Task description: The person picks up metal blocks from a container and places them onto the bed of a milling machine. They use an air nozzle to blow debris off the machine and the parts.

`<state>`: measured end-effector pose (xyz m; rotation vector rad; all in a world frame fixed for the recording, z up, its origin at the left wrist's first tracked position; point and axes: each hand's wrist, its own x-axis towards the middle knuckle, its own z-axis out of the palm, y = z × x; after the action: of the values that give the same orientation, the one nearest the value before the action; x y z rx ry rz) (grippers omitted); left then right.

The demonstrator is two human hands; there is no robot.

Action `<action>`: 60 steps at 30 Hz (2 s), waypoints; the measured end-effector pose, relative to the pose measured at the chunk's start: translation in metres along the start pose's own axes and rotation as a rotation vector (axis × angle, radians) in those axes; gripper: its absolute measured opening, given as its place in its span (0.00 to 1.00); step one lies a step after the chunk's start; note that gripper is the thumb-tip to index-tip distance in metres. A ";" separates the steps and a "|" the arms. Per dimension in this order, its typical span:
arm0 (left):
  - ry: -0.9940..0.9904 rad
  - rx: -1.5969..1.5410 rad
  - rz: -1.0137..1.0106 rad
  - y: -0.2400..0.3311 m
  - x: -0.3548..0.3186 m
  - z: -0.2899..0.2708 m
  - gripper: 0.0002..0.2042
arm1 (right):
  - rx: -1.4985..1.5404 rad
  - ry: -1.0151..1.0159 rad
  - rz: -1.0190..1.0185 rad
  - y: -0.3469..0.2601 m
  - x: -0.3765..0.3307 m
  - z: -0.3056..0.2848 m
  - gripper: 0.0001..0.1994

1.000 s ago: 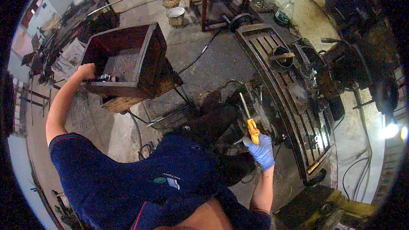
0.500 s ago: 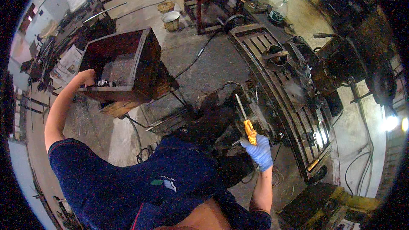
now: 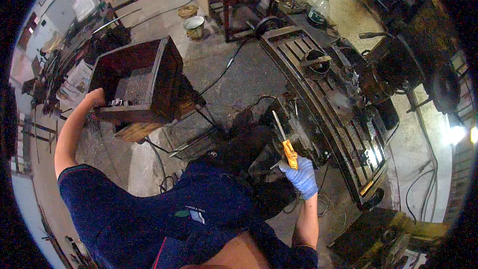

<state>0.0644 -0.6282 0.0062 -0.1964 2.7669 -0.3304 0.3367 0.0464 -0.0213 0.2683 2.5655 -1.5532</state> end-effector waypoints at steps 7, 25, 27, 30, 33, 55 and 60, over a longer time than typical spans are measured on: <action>-0.492 0.085 0.064 -0.061 0.066 0.037 0.07 | 0.028 0.005 0.030 -0.005 0.001 0.005 0.16; -0.092 0.092 -0.001 -0.025 -0.004 0.000 0.08 | -0.114 0.041 -0.003 0.002 0.002 0.004 0.15; 0.009 0.066 0.047 -0.025 -0.012 -0.002 0.09 | -0.068 0.047 -0.036 0.003 0.002 0.007 0.15; 0.139 0.006 0.073 -0.012 -0.028 -0.014 0.09 | 0.034 0.041 0.053 0.009 0.001 0.007 0.15; 0.248 -0.056 0.029 0.010 -0.050 -0.051 0.11 | -0.058 0.049 0.007 0.010 0.001 0.005 0.16; -0.471 -1.169 1.221 0.520 -0.104 -0.142 0.09 | -0.532 0.132 0.130 -0.050 -0.015 -0.033 0.24; -0.186 -0.801 1.262 0.623 -0.127 -0.121 0.11 | -0.416 0.326 0.200 -0.031 -0.045 -0.071 0.21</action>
<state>0.0801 0.0191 0.0012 1.1856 2.1211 1.0206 0.3727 0.0910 0.0477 0.7521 2.9117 -0.9435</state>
